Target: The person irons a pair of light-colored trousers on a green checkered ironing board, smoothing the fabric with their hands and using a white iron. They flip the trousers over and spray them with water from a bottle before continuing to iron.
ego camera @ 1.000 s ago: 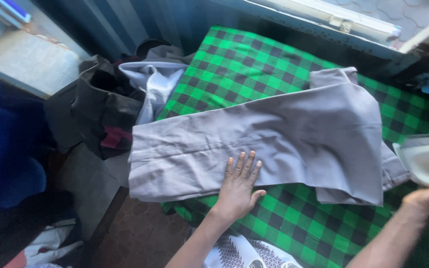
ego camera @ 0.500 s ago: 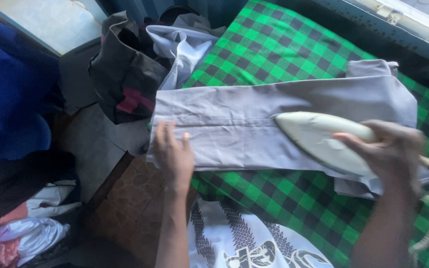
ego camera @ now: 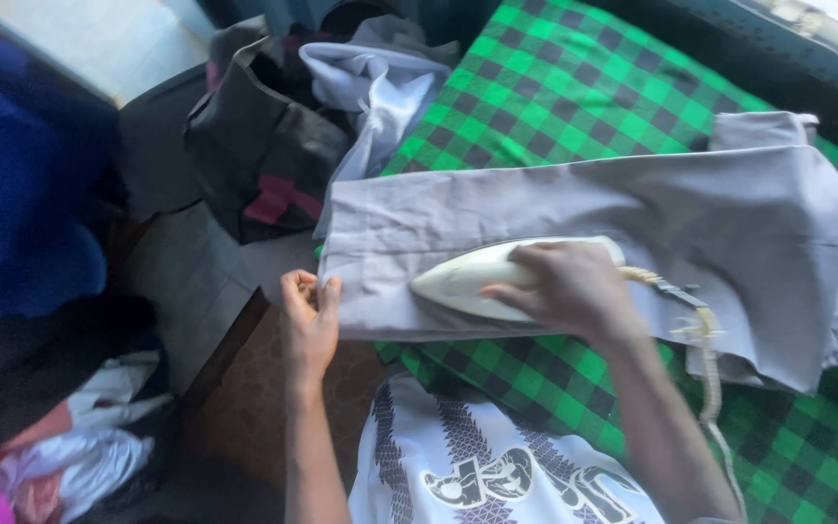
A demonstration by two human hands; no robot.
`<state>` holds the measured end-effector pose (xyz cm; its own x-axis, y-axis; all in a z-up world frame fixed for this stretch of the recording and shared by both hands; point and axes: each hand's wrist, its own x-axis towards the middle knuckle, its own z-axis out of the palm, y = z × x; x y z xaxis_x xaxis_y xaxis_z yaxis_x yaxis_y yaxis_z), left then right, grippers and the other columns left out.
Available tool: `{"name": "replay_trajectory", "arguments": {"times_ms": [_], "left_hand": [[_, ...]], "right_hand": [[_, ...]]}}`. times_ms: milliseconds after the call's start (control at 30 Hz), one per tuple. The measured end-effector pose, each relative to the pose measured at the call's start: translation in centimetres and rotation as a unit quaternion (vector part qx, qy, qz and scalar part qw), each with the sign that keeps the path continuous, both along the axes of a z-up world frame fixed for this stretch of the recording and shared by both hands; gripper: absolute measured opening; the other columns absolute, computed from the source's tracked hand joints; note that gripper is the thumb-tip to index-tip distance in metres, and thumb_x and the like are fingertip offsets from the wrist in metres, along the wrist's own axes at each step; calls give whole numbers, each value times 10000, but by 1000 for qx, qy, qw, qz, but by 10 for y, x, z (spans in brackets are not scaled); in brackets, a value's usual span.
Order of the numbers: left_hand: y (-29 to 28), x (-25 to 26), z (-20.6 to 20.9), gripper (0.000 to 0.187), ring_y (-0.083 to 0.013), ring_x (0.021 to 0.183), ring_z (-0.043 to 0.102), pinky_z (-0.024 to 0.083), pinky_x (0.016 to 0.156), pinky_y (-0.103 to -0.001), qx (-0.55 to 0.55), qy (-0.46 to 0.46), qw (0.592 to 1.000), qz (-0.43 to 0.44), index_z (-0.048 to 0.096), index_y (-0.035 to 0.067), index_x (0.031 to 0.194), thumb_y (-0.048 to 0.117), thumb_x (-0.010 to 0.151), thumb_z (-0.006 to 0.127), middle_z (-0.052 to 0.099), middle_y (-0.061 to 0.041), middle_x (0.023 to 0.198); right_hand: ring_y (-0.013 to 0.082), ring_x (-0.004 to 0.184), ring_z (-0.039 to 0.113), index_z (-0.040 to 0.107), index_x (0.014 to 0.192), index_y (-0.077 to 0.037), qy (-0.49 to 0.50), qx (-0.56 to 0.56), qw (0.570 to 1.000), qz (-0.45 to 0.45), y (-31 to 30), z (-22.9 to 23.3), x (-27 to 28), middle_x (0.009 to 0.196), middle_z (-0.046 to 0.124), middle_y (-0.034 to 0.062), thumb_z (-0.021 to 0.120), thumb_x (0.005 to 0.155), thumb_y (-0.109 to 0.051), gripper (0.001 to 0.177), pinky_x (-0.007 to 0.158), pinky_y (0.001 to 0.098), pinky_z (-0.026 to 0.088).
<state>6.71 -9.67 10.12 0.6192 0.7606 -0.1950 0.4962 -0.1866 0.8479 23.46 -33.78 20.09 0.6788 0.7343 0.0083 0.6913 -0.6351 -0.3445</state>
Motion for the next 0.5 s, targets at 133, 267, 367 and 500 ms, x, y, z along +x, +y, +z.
{"name": "replay_trajectory", "arguments": {"times_ms": [133,267,367,500], "left_hand": [[10,3,13,280,-112,798,534,451,748,-302,-86,-5,992,-97,573,116,846,382,929,556,563,19,752],[9,4,43,195,-93,771,464,438,763,-273,-164,-42,980,-107,639,135,811,259,934,553,562,44,741],[19,-3,42,162,-81,674,442,452,673,-252,-179,-40,972,-146,674,114,754,203,880,624,555,57,649],[41,-17,10,481,-52,561,248,212,519,-242,-136,-2,967,-214,292,169,603,431,837,622,266,78,612]], "right_hand": [[300,674,663,691,913,-181,-26,52,998,1,36,-2,-16,704,671,63,665,717,-514,387,573,417,512],[266,755,669,697,940,-263,15,16,999,-32,25,-2,-2,764,691,13,659,704,-598,412,647,378,522],[336,822,666,716,961,-244,34,-45,996,-66,7,8,18,839,712,76,647,682,-609,465,649,424,515],[130,633,570,746,959,-191,153,-121,960,-202,-18,13,49,688,675,13,735,633,-472,430,615,299,406]]}}
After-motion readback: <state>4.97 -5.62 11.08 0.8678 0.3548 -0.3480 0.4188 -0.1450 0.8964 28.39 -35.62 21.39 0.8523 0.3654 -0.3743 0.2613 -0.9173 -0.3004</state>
